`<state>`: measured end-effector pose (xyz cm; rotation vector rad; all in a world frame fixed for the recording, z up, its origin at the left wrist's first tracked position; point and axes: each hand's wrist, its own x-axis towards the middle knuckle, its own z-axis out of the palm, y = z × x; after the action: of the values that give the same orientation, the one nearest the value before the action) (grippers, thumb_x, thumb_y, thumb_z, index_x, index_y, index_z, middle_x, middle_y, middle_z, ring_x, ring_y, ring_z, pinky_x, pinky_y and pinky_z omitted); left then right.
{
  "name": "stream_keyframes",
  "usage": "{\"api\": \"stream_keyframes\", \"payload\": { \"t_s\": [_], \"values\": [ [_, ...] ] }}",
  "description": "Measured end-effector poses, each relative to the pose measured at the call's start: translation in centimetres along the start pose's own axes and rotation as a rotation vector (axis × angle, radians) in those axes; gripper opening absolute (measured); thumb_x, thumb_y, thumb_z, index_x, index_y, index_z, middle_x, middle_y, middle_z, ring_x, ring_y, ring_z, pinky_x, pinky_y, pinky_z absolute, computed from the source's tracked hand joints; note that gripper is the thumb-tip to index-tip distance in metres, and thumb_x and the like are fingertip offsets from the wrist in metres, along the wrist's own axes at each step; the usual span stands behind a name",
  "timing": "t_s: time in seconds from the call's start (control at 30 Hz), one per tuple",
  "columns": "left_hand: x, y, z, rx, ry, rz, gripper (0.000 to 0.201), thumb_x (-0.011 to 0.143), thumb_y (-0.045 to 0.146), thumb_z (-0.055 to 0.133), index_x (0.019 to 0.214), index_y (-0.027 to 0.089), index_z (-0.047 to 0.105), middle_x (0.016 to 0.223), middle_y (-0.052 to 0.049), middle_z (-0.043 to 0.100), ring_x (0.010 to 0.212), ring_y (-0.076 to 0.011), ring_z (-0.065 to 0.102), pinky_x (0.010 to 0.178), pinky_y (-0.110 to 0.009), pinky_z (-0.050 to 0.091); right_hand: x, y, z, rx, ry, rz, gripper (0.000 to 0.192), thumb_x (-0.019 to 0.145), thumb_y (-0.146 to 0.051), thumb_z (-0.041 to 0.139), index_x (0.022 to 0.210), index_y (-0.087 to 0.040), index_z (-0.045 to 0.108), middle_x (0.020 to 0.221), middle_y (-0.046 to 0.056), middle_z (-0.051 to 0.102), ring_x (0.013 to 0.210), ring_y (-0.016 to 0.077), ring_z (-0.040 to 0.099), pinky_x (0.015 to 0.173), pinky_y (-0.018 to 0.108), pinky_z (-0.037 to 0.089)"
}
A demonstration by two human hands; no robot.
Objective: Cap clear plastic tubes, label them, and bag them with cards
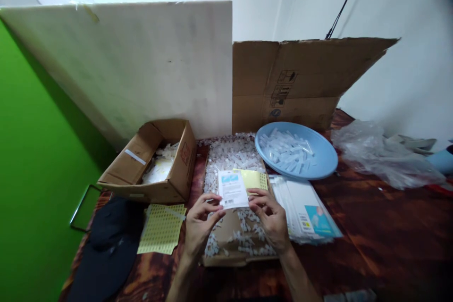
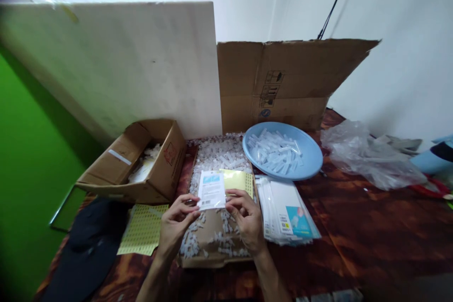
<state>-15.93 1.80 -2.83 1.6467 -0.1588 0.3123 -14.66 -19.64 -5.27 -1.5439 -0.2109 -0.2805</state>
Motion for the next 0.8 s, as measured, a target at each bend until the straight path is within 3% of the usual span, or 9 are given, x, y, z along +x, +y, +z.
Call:
{"api": "stream_keyframes", "payload": {
  "t_s": [0.2, 0.37, 0.57, 0.8],
  "values": [
    [-0.7, 0.2, 1.0, -0.142, 0.079, -0.134, 0.019, 0.081, 0.031, 0.079, 0.072, 0.015, 0.073, 0.13, -0.014, 0.059, 0.109, -0.0291, 0.069, 0.099, -0.043, 0.054, -0.4, 0.0, 0.6, 0.281, -0.037, 0.116, 0.009, 0.089, -0.029, 0.072, 0.084, -0.022, 0.072, 0.134, 0.012, 0.064, 0.121, 0.0317, 0.064, 0.098, 0.045, 0.053],
    [-1.5, -0.4, 2.0, -0.215, 0.182, -0.284, 0.027, 0.077, 0.033, 0.082, 0.067, 0.015, 0.066, 0.113, -0.012, 0.069, 0.104, -0.0261, 0.068, 0.093, -0.036, 0.053, -0.7, 1.2, 1.4, 0.458, 0.044, 0.214, 0.015, 0.084, -0.026, 0.078, 0.073, -0.019, 0.068, 0.13, 0.013, 0.067, 0.118, 0.0325, 0.066, 0.101, 0.049, 0.051],
    [-2.0, -0.2, 3.1, -0.371, 0.268, -0.378, 0.03, 0.071, 0.032, 0.087, 0.065, 0.014, 0.063, 0.11, -0.011, 0.071, 0.103, -0.0259, 0.068, 0.093, -0.035, 0.051, -0.7, 1.9, 1.8, 0.472, 0.152, 0.272, 0.02, 0.077, -0.026, 0.082, 0.066, -0.018, 0.068, 0.121, 0.013, 0.072, 0.113, 0.0319, 0.067, 0.099, 0.048, 0.05],
    [-2.0, -0.3, 3.5, -0.287, 0.304, -0.406, 0.031, 0.069, 0.035, 0.087, 0.064, 0.014, 0.064, 0.11, -0.012, 0.072, 0.103, -0.0267, 0.067, 0.093, -0.035, 0.05, -0.5, 1.6, 2.0, 0.423, 0.236, 0.265, 0.026, 0.075, -0.028, 0.083, 0.06, -0.018, 0.064, 0.112, 0.011, 0.074, 0.109, 0.0286, 0.067, 0.097, 0.043, 0.049]
  ]
}}
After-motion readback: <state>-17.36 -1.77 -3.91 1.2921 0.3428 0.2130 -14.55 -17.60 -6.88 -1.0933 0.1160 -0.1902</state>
